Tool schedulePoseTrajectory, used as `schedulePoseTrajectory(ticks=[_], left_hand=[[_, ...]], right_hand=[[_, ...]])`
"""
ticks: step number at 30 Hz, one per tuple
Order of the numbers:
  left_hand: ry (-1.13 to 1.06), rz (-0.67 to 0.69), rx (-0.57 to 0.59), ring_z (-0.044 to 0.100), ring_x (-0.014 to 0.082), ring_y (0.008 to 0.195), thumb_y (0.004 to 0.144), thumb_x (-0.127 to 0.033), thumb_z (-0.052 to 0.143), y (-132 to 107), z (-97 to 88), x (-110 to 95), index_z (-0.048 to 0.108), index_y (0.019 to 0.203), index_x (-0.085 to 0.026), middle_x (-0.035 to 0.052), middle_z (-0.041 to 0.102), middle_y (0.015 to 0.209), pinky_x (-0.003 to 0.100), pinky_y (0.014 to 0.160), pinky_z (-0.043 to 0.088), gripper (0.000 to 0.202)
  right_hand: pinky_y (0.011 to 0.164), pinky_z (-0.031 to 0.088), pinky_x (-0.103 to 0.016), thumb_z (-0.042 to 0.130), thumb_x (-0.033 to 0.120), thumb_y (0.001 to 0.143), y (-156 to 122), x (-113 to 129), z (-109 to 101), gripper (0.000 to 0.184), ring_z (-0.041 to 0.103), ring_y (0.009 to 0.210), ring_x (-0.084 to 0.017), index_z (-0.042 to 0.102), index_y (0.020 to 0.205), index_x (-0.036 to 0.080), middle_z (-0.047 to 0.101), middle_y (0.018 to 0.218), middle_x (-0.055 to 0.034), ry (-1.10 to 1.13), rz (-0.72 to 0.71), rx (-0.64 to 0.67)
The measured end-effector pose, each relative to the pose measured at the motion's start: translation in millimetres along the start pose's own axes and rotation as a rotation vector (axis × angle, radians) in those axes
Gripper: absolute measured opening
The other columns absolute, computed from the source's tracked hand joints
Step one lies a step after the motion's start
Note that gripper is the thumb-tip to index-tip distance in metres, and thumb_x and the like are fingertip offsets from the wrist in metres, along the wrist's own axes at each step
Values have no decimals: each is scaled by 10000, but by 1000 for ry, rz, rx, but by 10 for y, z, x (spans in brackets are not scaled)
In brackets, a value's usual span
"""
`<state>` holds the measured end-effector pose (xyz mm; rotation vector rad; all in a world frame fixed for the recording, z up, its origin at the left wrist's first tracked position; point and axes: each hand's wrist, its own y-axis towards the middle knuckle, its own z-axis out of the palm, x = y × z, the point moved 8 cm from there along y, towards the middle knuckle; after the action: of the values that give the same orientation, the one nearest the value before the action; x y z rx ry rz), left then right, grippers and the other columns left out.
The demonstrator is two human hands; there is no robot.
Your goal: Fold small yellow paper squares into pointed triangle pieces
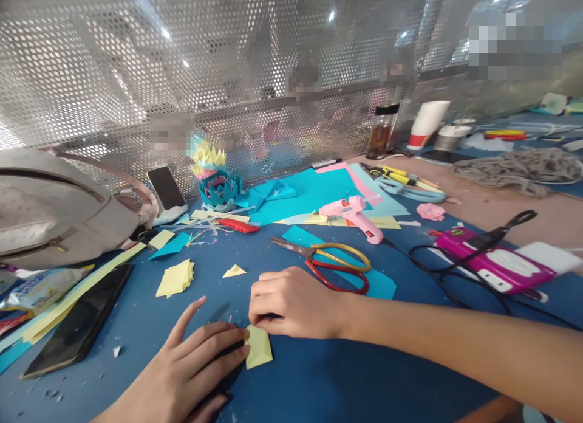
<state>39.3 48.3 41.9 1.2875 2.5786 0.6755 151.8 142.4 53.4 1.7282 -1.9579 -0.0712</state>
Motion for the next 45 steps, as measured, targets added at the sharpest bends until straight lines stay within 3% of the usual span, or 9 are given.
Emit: schedulePoseTrajectory(ticks=[5,10,17,21,29,36,40,44,45], left_hand=[[49,8,71,553,207,1314,1103,-353,372,-30,47,21,652,1322,-205,55,590,1470,522,1287,-42,385],[66,33,15,572,217,1295,1116,-410,336,-48,66,2,666,1295,-190,58,624,1435,563,1285,-14,435],[89,65,38,584,231,1290,1110,-465,360,-47,79,-16,652,1326,-182,64,636,1422,578,1279,-34,461],[82,67,40,589,227,1273,1111,-472,354,-32,40,-9,649,1335,-179,45,641,1418,577,1276,-62,472],[67,67,197,568,237,1317,1112,-520,287,-16,37,30,598,1402,-191,64,617,1453,593,1252,-125,538],[58,128,189,606,231,1261,1077,-602,343,-22,23,12,578,1423,-160,71,618,1451,576,1261,-119,608],[62,112,166,598,224,1255,1092,-594,280,15,-31,-3,583,1415,-156,53,608,1465,554,1257,-145,623],[77,93,261,525,214,1364,1082,-590,329,39,-21,3,587,1402,-166,72,602,1461,514,1251,-171,590],[71,96,227,538,216,1349,1081,-592,331,46,-52,1,594,1393,-161,81,628,1423,515,1252,-168,594]], right_hand=[[649,334,-298,504,270,1064,-19,48,-18,238,528,776,-144,657,896,201,695,914,-11,-154,-139,-4],[647,331,-307,465,266,1081,-10,50,-50,265,515,769,-144,648,899,202,688,908,-4,-191,-189,-19],[636,326,-313,411,270,1098,-14,95,-54,302,514,775,-151,648,924,198,692,910,-3,-234,-254,-13],[650,330,-311,452,299,1094,-12,69,-43,274,520,785,-149,649,935,196,696,924,-6,-217,-214,-12],[645,297,-319,453,281,1093,-34,107,-36,284,506,775,-156,662,918,202,680,882,-5,-258,-235,11],[640,281,-344,506,321,1067,4,166,-81,323,459,778,-179,637,810,174,635,816,-17,-282,-301,127],[646,278,-341,545,301,1048,26,126,-58,337,454,757,-175,612,742,175,626,775,-11,-259,-210,124],[683,328,-307,696,375,971,64,24,-6,240,514,812,-174,645,858,170,653,856,-11,-203,54,125],[690,340,-296,735,377,942,69,0,7,231,535,838,-173,645,882,173,657,877,-6,-164,123,138]])
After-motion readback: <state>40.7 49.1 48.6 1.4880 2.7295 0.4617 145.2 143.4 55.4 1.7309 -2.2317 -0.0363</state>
